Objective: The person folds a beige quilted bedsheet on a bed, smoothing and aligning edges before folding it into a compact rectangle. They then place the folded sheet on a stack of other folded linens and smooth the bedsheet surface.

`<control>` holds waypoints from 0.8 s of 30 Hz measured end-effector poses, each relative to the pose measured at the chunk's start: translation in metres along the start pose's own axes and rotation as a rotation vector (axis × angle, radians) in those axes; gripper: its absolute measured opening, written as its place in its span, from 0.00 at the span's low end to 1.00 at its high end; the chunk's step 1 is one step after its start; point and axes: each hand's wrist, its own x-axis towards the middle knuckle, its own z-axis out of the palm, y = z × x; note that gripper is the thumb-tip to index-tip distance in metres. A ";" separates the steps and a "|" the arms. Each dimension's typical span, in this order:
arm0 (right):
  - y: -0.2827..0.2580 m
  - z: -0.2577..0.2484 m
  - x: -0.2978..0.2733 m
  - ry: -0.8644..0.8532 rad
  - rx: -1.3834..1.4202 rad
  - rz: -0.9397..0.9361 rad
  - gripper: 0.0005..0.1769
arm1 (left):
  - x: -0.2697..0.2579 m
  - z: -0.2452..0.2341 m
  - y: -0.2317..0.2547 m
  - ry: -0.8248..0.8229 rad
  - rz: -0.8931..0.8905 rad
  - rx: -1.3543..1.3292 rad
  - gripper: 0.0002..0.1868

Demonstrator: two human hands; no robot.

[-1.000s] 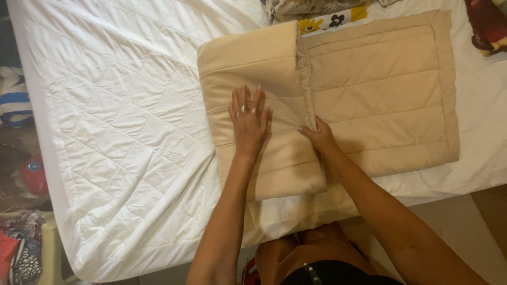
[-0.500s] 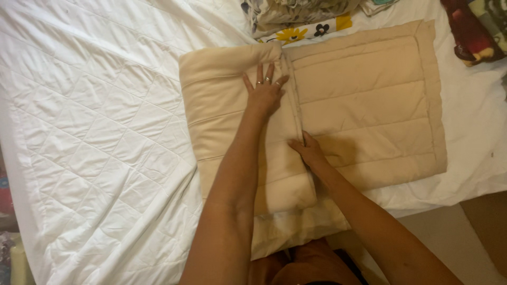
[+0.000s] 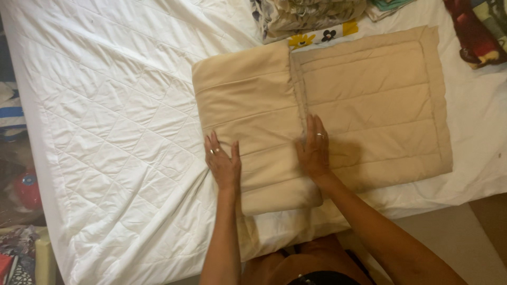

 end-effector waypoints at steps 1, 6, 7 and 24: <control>-0.014 0.000 0.001 0.006 -0.013 -0.086 0.46 | -0.005 0.001 -0.003 0.016 0.000 0.021 0.41; -0.061 0.027 -0.010 -0.105 -0.031 -0.219 0.43 | -0.003 0.013 -0.032 -0.053 -0.134 -0.153 0.42; -0.061 0.034 -0.012 -0.095 -0.055 -0.196 0.41 | -0.001 0.015 -0.042 -0.044 -0.135 -0.217 0.43; -0.018 0.086 -0.018 -0.060 -0.299 -0.120 0.39 | -0.003 0.036 -0.155 -0.633 -0.948 -1.124 0.53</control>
